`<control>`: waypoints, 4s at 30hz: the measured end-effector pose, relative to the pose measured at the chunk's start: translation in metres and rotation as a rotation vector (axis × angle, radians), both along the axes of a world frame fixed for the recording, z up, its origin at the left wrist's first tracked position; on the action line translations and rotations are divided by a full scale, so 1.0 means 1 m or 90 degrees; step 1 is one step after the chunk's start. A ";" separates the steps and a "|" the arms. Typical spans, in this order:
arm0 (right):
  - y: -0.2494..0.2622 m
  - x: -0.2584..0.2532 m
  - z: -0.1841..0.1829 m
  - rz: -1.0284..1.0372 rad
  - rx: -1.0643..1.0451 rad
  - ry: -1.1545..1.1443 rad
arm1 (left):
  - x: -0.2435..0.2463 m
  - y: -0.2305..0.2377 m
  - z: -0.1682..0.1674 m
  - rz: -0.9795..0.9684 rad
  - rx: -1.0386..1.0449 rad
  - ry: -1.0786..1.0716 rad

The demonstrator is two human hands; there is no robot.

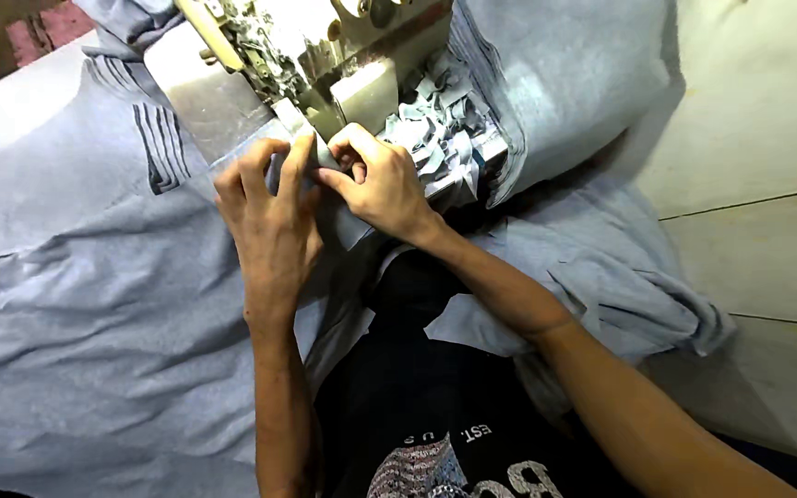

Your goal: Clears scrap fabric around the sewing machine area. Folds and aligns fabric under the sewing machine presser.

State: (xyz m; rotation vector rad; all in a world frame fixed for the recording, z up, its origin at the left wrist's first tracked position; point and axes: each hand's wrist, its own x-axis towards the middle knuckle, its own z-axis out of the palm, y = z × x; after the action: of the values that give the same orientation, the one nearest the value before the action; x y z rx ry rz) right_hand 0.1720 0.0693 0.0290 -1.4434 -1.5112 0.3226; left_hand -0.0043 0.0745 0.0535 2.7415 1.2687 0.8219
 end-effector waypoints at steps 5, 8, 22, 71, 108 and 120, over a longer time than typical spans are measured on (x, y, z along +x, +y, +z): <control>0.000 0.014 -0.002 -0.023 0.031 -0.015 | 0.001 0.002 -0.008 0.017 0.014 0.001; 0.000 0.046 0.006 -0.021 0.014 -0.019 | 0.001 0.002 -0.008 0.018 0.008 -0.003; 0.009 0.118 0.062 0.084 -0.251 -0.481 | 0.001 0.001 -0.006 0.015 -0.008 0.001; -0.042 0.111 -0.004 0.059 0.125 -0.113 | 0.080 0.000 0.020 -0.240 -0.147 -0.310; -0.043 0.110 0.005 -0.038 -0.074 -0.056 | 0.031 -0.015 -0.011 -0.137 -0.159 -0.172; 0.007 0.142 0.033 0.130 -0.079 0.161 | 0.082 0.005 -0.036 -0.184 -0.358 -0.451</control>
State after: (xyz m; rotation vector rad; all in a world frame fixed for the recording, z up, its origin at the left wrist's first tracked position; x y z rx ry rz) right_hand 0.3138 0.0760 0.0617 -1.2906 -1.4517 0.7073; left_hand 0.0774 0.0797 0.0176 1.8679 0.7724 1.0596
